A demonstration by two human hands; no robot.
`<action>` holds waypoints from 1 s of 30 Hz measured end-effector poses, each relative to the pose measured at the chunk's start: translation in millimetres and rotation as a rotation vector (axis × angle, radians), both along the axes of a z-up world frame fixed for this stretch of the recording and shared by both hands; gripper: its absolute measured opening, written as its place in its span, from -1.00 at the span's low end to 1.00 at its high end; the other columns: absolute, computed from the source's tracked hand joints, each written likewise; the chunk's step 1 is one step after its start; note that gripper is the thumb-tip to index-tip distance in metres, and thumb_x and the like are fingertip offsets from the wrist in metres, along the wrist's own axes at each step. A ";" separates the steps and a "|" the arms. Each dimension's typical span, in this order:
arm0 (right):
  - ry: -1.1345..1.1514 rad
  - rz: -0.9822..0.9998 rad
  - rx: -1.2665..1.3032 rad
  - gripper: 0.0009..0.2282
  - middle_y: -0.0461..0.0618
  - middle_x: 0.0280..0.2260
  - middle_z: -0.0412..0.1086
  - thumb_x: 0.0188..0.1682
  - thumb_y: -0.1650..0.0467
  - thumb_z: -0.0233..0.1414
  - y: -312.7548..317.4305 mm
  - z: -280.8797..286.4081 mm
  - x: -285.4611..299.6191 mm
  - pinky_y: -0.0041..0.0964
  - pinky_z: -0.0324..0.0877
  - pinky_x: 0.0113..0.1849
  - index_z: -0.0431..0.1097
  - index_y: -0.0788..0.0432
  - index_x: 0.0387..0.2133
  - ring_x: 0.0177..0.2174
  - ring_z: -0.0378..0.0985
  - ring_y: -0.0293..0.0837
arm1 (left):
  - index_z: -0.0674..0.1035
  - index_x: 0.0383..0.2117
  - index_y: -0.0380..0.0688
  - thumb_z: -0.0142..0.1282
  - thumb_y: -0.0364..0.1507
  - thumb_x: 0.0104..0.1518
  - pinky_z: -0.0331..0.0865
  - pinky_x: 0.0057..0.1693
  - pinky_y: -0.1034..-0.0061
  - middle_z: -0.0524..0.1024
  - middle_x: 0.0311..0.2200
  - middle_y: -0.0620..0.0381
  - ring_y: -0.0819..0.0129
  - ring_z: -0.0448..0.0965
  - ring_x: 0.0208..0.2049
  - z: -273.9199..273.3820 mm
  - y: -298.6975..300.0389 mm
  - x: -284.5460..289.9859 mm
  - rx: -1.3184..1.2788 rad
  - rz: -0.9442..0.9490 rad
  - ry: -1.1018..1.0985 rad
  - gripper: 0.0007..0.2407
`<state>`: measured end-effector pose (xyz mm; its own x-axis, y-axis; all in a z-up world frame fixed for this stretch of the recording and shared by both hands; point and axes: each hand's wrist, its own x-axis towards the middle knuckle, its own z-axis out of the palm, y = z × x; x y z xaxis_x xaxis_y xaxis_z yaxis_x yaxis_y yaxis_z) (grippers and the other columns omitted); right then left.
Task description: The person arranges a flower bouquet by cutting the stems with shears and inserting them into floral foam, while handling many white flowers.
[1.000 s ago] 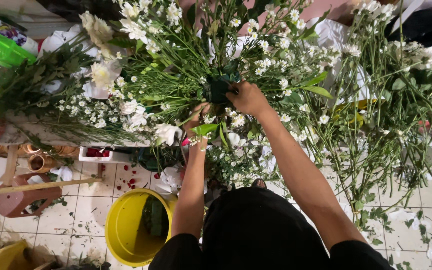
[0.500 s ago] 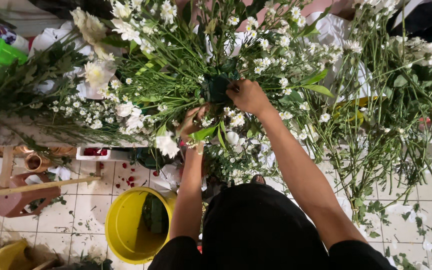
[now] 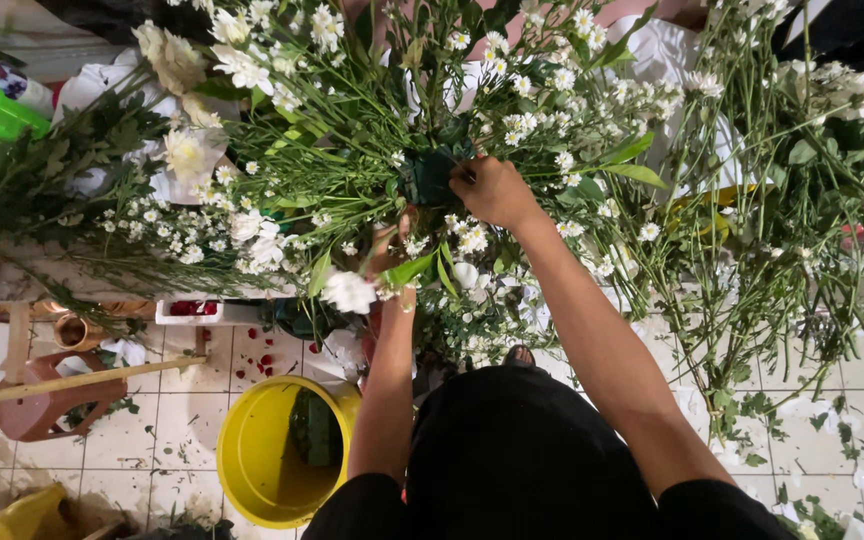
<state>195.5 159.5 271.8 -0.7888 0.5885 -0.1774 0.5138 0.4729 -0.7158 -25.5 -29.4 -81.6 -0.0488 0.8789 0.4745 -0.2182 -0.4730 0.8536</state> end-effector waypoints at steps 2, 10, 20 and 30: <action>-0.025 0.009 0.005 -0.73 0.22 -0.31 0.56 -0.02 0.20 0.08 1.6 -1.2 -0.5 0.22 0.45 -0.11 0.59 0.05 -0.18 -0.19 0.58 0.36 | 0.08 0.35 -0.44 0.48 0.01 -0.28 0.26 0.25 0.25 0.24 0.27 -0.24 0.03 0.28 0.20 -1.4 8.8 -4.0 0.013 0.027 0.005 0.10; -0.011 -0.004 -0.010 -0.75 0.19 -0.32 0.57 -0.02 0.22 0.09 -0.5 -2.3 -1.8 0.20 0.47 -0.13 0.60 0.01 -0.19 -0.21 0.60 0.34 | 0.12 0.33 -0.49 0.43 0.03 -0.25 0.24 0.30 0.23 0.30 0.23 -0.28 -0.04 0.35 0.18 -10.4 8.0 -5.0 0.053 0.079 0.017 0.07; 0.048 0.001 -0.017 -0.76 0.24 -0.36 0.56 0.00 0.26 0.10 -3.6 2.6 2.3 0.19 0.47 -0.17 0.58 0.10 -0.17 -0.27 0.61 0.36 | 0.16 0.29 -0.56 0.35 0.06 -0.21 0.21 0.35 0.19 0.38 0.18 -0.34 -0.14 0.44 0.15 -14.3 10.1 4.7 0.099 0.171 0.029 0.03; 0.015 0.019 0.000 -0.76 0.20 -0.35 0.56 -0.03 0.25 0.12 -7.3 4.6 0.9 0.18 0.46 -0.13 0.58 0.06 -0.17 -0.23 0.60 0.33 | 0.31 -0.12 -0.80 0.06 -0.43 0.24 0.11 0.26 -0.65 0.30 -0.06 -0.71 -0.65 0.41 -0.03 11.3 62.3 65.4 0.607 0.763 -0.321 -0.59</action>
